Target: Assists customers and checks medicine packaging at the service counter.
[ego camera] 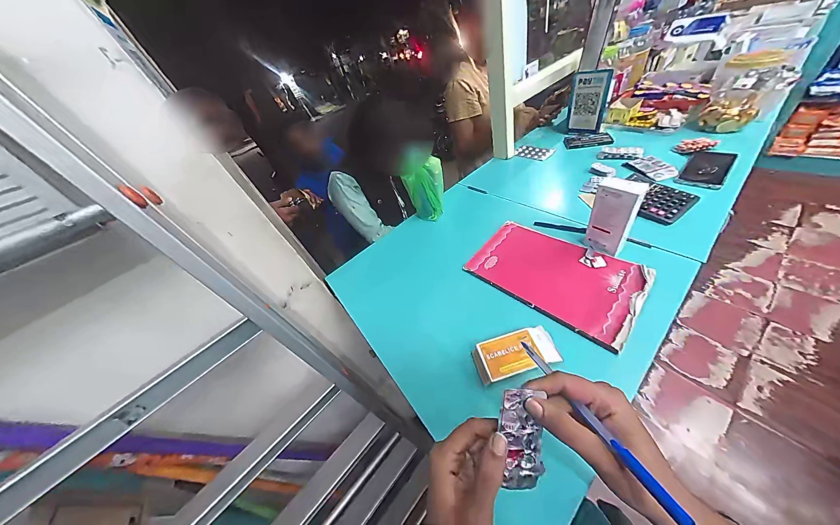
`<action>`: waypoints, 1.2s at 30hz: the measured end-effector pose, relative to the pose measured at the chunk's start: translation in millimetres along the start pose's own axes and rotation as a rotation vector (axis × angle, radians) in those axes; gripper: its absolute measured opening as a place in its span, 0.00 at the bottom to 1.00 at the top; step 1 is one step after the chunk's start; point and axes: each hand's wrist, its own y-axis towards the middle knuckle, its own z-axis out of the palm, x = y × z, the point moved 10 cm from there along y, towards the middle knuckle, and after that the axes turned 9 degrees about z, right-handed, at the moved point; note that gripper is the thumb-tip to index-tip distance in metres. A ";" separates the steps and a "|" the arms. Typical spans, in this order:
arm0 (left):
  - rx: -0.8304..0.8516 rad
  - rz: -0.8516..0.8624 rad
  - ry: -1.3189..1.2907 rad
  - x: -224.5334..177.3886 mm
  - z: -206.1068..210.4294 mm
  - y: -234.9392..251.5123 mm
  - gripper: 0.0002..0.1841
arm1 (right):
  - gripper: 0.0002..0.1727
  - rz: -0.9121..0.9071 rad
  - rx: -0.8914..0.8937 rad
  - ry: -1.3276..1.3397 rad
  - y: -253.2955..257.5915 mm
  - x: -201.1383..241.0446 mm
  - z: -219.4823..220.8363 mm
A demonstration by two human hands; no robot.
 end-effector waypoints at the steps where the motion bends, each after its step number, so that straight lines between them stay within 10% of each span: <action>1: -0.008 -0.007 -0.010 -0.1 2.5 -2.7 0.10 | 0.08 -0.005 -0.003 -0.001 -4.7 0.6 -0.4; 36: 0.064 0.025 0.123 -26.2 131.0 -104.5 0.08 | 0.14 -0.043 -0.379 -0.248 -190.1 73.5 -77.6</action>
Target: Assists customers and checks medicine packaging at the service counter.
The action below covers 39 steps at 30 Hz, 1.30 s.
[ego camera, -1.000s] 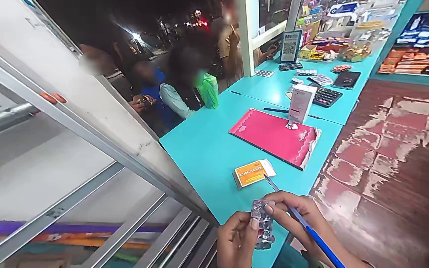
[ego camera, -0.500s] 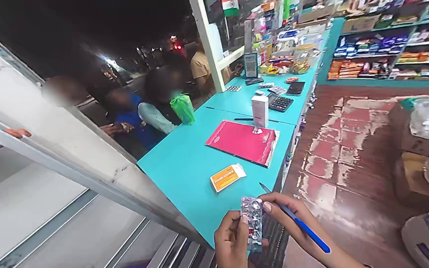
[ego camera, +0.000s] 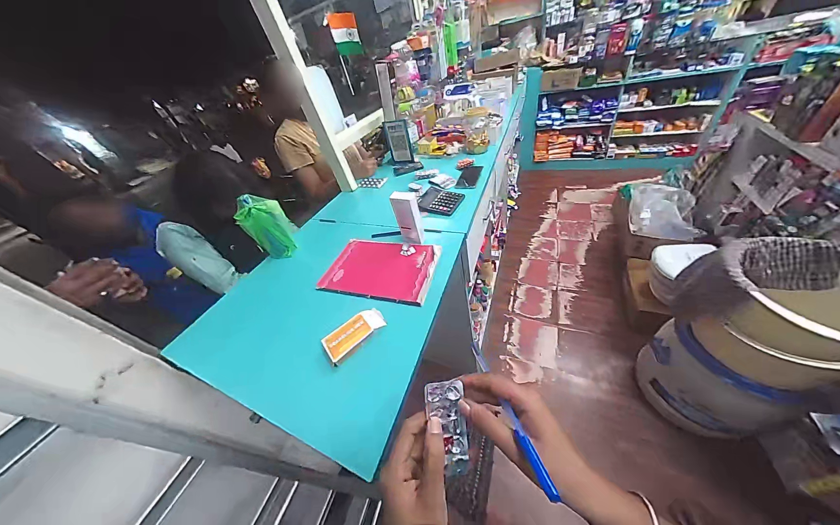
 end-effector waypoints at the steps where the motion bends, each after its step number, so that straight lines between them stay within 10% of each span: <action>1: 0.000 -0.007 -0.010 -0.5 -0.3 -5.5 0.09 | 0.14 -0.003 -0.025 -0.026 -4.9 1.7 -0.9; 14: 0.076 -0.086 -0.096 25.0 -12.6 8.0 0.15 | 0.19 0.002 -0.267 -0.133 -2.9 -15.3 9.5; 27: 0.090 -0.174 -0.081 92.5 -100.1 74.4 0.12 | 0.17 0.282 -0.152 0.080 64.0 -86.8 118.2; 39: 0.213 -0.437 -0.160 144.7 -101.0 119.6 0.13 | 0.20 0.416 0.145 -0.118 122.8 -134.7 126.9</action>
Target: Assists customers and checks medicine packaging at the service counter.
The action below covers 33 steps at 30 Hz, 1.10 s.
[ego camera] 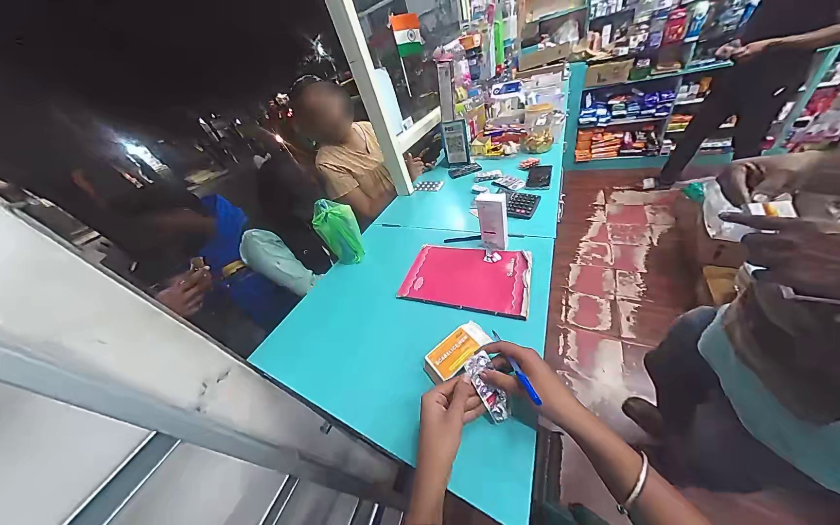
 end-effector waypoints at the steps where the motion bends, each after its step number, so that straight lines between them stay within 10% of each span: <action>1: -0.006 -0.011 -0.013 0.9 2.9 2.0 0.13 | 0.20 0.020 0.013 0.010 3.7 -2.1 -2.3; 33: -0.189 0.192 0.218 9.3 30.2 23.0 0.15 | 0.20 -0.133 0.099 0.118 41.0 -28.9 -32.1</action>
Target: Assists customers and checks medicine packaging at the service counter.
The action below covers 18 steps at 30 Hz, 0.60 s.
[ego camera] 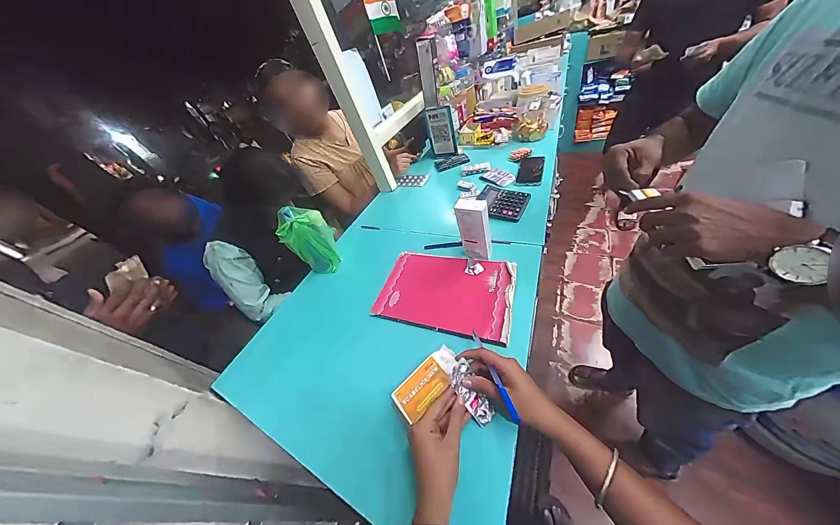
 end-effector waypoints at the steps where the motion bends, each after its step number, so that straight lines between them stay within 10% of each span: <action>1: 0.003 0.026 0.023 -0.9 0.0 0.2 0.15 | 0.20 -0.002 -0.001 -0.003 0.4 -0.5 0.0; 18: -0.092 0.073 0.068 -2.4 -8.1 -1.7 0.16 | 0.14 -0.209 -0.274 0.105 -14.7 7.9 -21.8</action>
